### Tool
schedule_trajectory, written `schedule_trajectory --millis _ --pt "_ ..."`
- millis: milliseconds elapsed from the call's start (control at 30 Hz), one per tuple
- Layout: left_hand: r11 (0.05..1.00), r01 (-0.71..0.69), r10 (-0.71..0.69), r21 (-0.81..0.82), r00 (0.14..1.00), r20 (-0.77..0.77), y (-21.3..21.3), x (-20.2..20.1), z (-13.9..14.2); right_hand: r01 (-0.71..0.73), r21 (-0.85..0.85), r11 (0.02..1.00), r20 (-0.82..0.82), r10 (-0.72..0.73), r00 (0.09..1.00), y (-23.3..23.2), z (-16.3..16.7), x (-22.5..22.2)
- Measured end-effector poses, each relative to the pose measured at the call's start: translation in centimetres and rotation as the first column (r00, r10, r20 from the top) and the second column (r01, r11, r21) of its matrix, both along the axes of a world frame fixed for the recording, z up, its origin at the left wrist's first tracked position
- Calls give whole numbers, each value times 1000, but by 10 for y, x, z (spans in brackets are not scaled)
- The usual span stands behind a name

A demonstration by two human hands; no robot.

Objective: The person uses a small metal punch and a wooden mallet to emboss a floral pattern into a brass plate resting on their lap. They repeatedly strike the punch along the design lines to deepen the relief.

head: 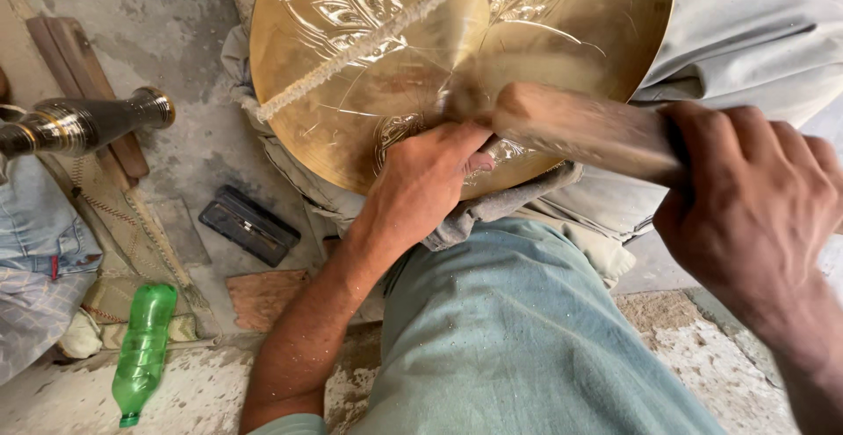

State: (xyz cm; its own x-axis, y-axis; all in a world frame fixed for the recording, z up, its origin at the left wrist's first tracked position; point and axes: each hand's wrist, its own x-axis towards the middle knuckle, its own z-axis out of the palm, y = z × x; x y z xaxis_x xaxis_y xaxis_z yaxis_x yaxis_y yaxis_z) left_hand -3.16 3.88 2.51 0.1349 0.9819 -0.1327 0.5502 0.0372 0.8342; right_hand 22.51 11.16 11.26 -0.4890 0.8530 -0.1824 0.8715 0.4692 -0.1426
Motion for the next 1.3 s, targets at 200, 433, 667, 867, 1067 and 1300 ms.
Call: schedule_trajectory --millis 200,433,667,867,1067,1300 --pt "966 252 -253 -56 967 -6 20 -5 8 190 -16 982 -159 -190 969 -43 -21 12" --pt "893 446 -450 -63 891 -61 34 3 15 436 -209 875 -362 -483 797 -103 -65 41" --pt "934 319 -319 160 947 -30 31 -9 18 319 -119 940 -212 -338 917 -113 -78 54" --pt "992 -76 63 101 990 128 1 -17 13 455 -274 848 -525 -528 667 -88 -82 57" --pt "983 21 -18 181 1000 -18 -4 -14 4 332 -121 935 -487 -347 801 -59 -68 56" --pt "981 173 -160 84 978 -135 6 -11 13 315 -425 849 -658 -529 537 -43 -55 48"
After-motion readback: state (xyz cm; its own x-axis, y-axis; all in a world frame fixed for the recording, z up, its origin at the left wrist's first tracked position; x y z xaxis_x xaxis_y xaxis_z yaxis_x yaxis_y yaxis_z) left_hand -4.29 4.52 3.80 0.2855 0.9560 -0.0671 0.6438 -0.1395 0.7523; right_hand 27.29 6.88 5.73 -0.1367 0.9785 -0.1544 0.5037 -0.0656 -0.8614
